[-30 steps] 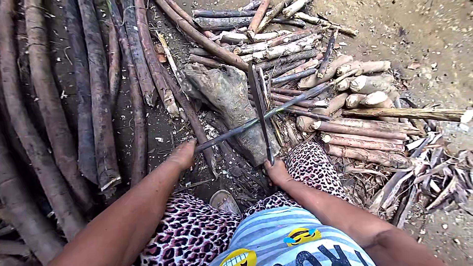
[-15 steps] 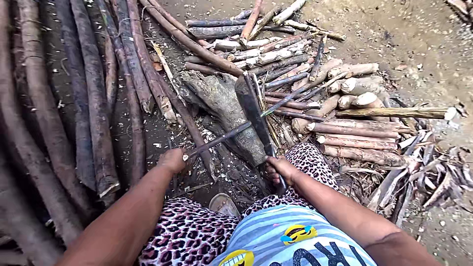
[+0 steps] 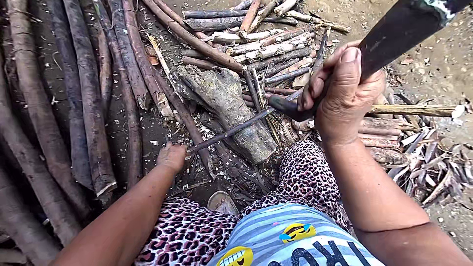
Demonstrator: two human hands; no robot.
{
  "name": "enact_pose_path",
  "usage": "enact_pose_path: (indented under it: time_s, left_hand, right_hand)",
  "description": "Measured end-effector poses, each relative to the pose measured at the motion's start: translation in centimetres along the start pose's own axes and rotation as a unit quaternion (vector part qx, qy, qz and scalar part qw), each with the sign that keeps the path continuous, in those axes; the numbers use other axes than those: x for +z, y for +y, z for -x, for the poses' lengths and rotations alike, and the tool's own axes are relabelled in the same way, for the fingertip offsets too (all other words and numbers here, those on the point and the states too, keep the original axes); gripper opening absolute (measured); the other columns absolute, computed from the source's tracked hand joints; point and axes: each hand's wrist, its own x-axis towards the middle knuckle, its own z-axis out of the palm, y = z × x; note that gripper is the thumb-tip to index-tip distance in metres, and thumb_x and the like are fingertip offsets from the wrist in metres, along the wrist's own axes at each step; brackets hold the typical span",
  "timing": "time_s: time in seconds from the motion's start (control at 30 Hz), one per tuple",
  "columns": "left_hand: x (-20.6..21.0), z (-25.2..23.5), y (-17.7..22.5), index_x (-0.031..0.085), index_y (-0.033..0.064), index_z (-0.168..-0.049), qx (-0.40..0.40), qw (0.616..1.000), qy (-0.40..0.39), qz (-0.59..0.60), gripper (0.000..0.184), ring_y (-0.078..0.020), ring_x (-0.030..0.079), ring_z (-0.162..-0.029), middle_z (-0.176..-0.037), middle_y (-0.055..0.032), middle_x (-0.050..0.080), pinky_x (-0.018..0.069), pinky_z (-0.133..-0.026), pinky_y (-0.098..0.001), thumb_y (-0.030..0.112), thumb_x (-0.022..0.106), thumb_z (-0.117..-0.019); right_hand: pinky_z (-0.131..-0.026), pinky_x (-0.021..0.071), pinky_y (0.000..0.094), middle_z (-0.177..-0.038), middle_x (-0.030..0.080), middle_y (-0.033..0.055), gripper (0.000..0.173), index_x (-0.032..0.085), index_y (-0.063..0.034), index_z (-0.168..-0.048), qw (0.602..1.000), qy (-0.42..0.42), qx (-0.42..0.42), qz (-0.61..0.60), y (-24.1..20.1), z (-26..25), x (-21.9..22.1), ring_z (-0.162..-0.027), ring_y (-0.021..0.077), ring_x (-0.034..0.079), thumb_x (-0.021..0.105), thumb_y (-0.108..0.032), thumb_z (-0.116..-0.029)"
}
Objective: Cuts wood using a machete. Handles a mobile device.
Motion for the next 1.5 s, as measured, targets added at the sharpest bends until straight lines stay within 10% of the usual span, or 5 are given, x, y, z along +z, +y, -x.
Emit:
enact_pose_path:
  time_s: [0.23, 0.4, 0.9, 1.27, 1.5]
  left_hand:
    - [-0.4, 0.5, 0.0, 0.066, -0.0075, -0.121, -0.012, 0.997, 0.075, 0.016, 0.031, -0.0567, 0.050, -0.131, -0.124, -0.0331, 0.064, 0.0457, -0.101, -0.0700, 0.000, 0.072, -0.0921]
    - [-2.3, 1.4, 0.6, 0.070, -0.0015, -0.114, 0.013, 0.994, 0.100, 0.031, 0.030, -0.0527, 0.056, -0.124, -0.116, -0.0285, 0.069, 0.0458, -0.101, -0.0674, 0.007, 0.081, -0.0869]
    - [-5.9, 7.5, 1.2, 0.066, 0.0070, -0.128, 0.012, 0.999, -0.013, 0.038, 0.032, -0.0457, 0.065, -0.118, -0.123, -0.0234, 0.069, 0.0495, -0.097, -0.0680, 0.007, 0.069, -0.0967]
    - [-13.4, 10.1, 6.1, 0.070, 0.0110, -0.127, 0.005, 0.997, 0.007, -0.072, 0.034, -0.0444, 0.067, -0.113, -0.119, -0.0209, 0.071, 0.0524, -0.091, -0.0661, 0.008, 0.072, -0.0935]
    - [-22.6, 15.0, 19.4, 0.073, 0.0053, -0.097, 0.056, 0.973, 0.009, -0.224, 0.012, -0.0429, 0.069, -0.099, -0.099, -0.0197, 0.072, 0.0549, -0.079, -0.0635, 0.013, 0.079, -0.0898]
  right_hand:
    - [-0.073, 0.0537, 0.0420, -0.087, 0.062, 0.0144, 0.032, 0.060, 0.0038, -0.119, 0.740, -0.221, 0.551, 0.317, 11.3, 18.1, -3.1, -0.072, 0.0228, 0.062, 0.048, -0.024, -0.1085]
    - [-0.043, 0.0479, 0.0278, -0.058, 0.044, -0.0002, 0.031, 0.050, -0.0064, -0.093, 0.670, -0.153, 0.716, 0.125, 12.2, 18.9, -3.3, -0.041, 0.0114, 0.046, 0.042, -0.029, -0.1123]
    - [-0.043, 0.0507, 0.0258, -0.054, 0.045, -0.0039, 0.038, 0.050, -0.0055, -0.100, 0.916, -0.077, 0.377, 0.119, 6.4, 8.8, -1.8, -0.040, 0.0068, 0.048, 0.026, -0.031, -0.1144]
    - [-0.055, 0.0514, 0.0365, -0.075, 0.053, 0.0089, 0.042, 0.057, 0.0000, -0.117, 0.715, -0.219, 0.610, 0.262, 12.0, 15.8, -4.7, -0.054, 0.0188, 0.055, 0.033, -0.035, -0.1141]
    - [-0.108, 0.0461, 0.0535, -0.134, 0.061, 0.0269, 0.050, 0.051, 0.0045, -0.141, 0.682, -0.302, 0.585, 0.319, 11.4, 14.8, -4.9, -0.127, 0.0370, 0.060, 0.037, -0.035, -0.1126]
